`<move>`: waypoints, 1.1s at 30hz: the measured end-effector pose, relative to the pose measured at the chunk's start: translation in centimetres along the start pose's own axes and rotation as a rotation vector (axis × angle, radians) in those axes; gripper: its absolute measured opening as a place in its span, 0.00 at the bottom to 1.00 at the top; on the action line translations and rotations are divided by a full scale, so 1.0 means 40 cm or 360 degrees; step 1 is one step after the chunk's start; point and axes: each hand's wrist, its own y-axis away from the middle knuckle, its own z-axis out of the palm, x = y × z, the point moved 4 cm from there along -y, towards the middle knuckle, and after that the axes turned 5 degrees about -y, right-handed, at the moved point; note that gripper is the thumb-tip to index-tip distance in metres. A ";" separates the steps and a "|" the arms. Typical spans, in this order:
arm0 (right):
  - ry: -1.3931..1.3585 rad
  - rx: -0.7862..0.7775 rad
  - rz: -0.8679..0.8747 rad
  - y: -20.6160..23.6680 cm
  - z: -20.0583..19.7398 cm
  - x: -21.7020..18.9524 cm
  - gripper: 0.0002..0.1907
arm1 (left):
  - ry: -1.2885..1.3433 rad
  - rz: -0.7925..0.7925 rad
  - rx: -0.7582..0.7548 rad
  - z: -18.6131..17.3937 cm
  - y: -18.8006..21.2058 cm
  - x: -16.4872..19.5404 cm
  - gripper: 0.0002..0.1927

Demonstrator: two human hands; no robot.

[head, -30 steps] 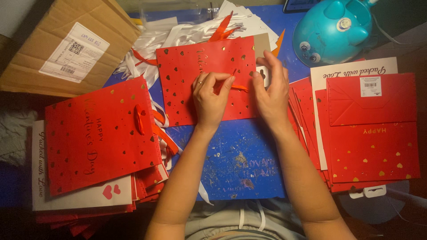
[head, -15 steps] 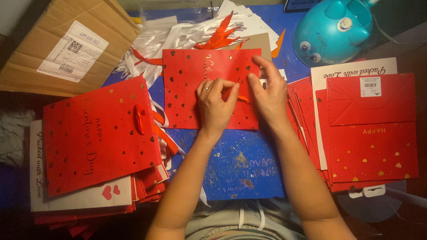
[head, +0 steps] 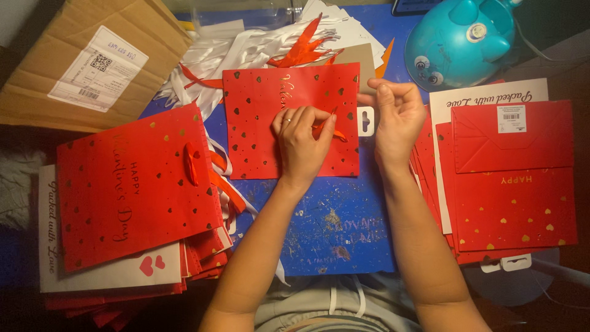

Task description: The person ties red and white ribbons onto red Valentine's Day gift bags. They thread the ribbon through the bag's handle, pull it taut, and tie a knot or bow, repeating the process for multiple bags.

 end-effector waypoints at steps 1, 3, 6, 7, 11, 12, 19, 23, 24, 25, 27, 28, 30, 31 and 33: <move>-0.0046 0.0017 0.0008 -0.002 0.001 -0.005 0.08 | 0.0003 -0.0005 -0.0002 0.001 0.000 0.000 0.09; -0.0053 0.0029 0.0223 -0.002 0.000 -0.003 0.14 | -0.0033 0.0021 0.0012 0.000 0.000 0.002 0.08; 0.0207 -0.0032 0.0341 0.000 0.006 0.004 0.10 | -0.0032 0.0010 0.0030 -0.001 -0.001 0.003 0.07; 0.0339 -0.0063 0.0345 0.001 0.008 0.007 0.11 | -0.0022 -0.0001 0.0033 -0.001 -0.002 0.002 0.07; 0.0353 -0.0221 0.0245 0.008 0.019 0.014 0.13 | 0.0078 -0.0071 0.0060 -0.003 -0.009 -0.004 0.04; 0.0307 -0.0233 0.0250 0.010 0.020 0.015 0.12 | 0.0109 -0.0105 0.0035 -0.003 -0.013 -0.009 0.05; 0.0198 -0.0309 0.0321 0.026 0.043 0.010 0.10 | 0.0334 -0.0015 0.0019 -0.007 -0.029 0.002 0.08; 0.0219 -0.0328 0.0323 0.026 0.050 0.005 0.10 | 0.0362 -0.0023 0.0056 -0.007 -0.033 0.008 0.09; 0.0252 -0.0322 0.0336 0.029 0.048 0.005 0.10 | 0.0357 -0.0036 0.0077 -0.007 -0.033 0.009 0.09; 0.0284 -0.0318 0.0350 0.031 0.046 0.006 0.10 | 0.0350 -0.0048 0.0099 -0.008 -0.033 0.009 0.08; 0.0306 -0.0317 0.0315 0.035 0.043 0.005 0.09 | 0.0249 0.0021 0.0128 -0.011 -0.029 0.016 0.07; 0.0318 -0.0317 0.0297 0.036 0.042 0.005 0.09 | 0.0199 0.0056 0.0144 -0.012 -0.026 0.019 0.06; 0.0363 -0.0361 0.0173 0.036 0.043 0.000 0.09 | 0.0186 0.0086 0.0127 -0.009 -0.024 0.024 0.05; 0.0386 -0.0383 0.0111 0.036 0.044 -0.004 0.09 | 0.0180 0.0101 0.0119 -0.008 -0.023 0.025 0.05; 0.0362 -0.0370 0.0118 0.036 0.045 -0.001 0.09 | 0.0230 0.0052 0.0086 -0.004 -0.024 0.019 0.05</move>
